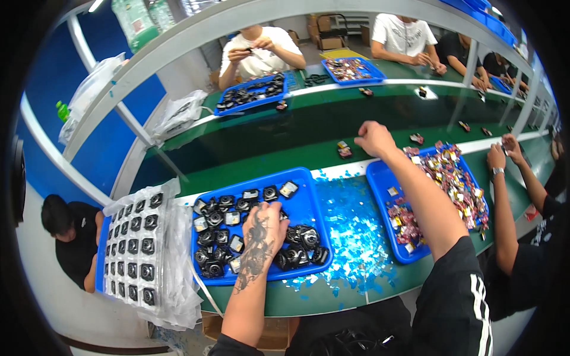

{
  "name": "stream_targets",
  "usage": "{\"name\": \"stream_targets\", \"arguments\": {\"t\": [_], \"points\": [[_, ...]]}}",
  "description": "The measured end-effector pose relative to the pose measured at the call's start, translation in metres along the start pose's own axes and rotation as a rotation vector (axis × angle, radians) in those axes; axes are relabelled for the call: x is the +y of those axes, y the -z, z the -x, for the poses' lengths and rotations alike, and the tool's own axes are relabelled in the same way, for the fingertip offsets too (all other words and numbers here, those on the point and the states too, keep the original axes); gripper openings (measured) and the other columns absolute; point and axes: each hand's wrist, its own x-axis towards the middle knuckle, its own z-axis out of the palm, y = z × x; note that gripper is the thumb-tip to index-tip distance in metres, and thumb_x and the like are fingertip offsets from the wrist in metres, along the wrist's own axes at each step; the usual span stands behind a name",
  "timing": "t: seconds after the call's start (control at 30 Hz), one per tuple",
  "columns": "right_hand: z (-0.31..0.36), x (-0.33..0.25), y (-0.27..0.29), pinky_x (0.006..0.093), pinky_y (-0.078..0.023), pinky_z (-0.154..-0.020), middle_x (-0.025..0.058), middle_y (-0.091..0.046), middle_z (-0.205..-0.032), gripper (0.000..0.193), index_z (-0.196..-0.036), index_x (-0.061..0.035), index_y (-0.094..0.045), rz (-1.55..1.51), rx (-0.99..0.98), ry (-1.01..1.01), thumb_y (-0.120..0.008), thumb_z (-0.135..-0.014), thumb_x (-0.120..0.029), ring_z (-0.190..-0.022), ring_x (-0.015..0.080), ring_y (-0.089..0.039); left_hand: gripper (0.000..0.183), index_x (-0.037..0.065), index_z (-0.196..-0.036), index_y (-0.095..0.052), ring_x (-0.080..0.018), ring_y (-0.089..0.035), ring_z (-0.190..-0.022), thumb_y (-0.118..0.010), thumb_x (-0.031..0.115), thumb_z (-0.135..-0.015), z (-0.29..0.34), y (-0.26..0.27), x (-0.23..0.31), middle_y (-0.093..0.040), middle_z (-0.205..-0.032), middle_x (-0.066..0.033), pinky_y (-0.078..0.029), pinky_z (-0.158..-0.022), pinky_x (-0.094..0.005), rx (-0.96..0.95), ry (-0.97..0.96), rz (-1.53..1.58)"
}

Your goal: Assembling small battery or electronic components into plastic watch frames at a factory assembly line.

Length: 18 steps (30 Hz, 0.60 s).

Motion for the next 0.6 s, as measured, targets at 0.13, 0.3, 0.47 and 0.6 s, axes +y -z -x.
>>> {"name": "stream_targets", "arguments": {"t": [0.13,0.3,0.47,0.6], "points": [[0.037,-0.01,0.067,0.0367,-0.053,-0.068,0.0139,-0.069,-0.075,0.016,-0.083,-0.0002,-0.069,0.062,-0.109,0.178,-0.069,-0.076,-0.015,-0.072,0.0261,-0.068,0.044,0.002,-0.118,-0.059,-0.034,-0.063,-0.098,-0.071,0.02,-0.08,-0.009,0.002,0.001,-0.066,-0.104,-0.0169,-0.051,-0.086,-0.0432,0.058,0.071,0.148],[0.085,0.013,0.107,0.0385,-0.053,-0.071,0.012,-0.069,-0.079,0.017,-0.085,-0.0044,-0.07,0.417,-0.447,0.213,-0.073,-0.074,-0.017,-0.076,0.0287,-0.068,0.036,-0.002,-0.128,-0.055,-0.0191,-0.066,-0.09,-0.056,0.012,-0.095,-0.011,0.005,0.024,-0.066,-0.106,-0.0117,-0.057,-0.068,-0.0289,-0.076,0.195,1.355],[0.107,0.047,0.091,0.0422,-0.053,-0.073,0.011,-0.068,-0.081,0.016,-0.085,-0.0062,-0.066,0.439,-0.348,0.17,-0.074,-0.075,-0.015,-0.082,0.0322,-0.067,0.037,-0.001,-0.134,-0.046,-0.0305,-0.065,-0.103,-0.045,0.01,-0.099,-0.003,0.008,0.047,-0.061,-0.117,-0.0232,-0.058,-0.082,-0.035,-0.469,0.384,2.025],[0.125,0.022,0.099,0.0351,-0.049,-0.063,0.009,-0.062,-0.075,0.009,-0.084,-0.0034,-0.061,0.094,-0.055,0.233,-0.068,-0.079,-0.006,-0.067,0.0221,-0.061,0.034,0.005,-0.132,-0.051,-0.0265,-0.064,-0.103,-0.049,0.008,-0.098,0.004,0.007,0.051,-0.061,-0.119,-0.0186,-0.057,-0.078,-0.0305,-0.414,0.289,1.891]]}}
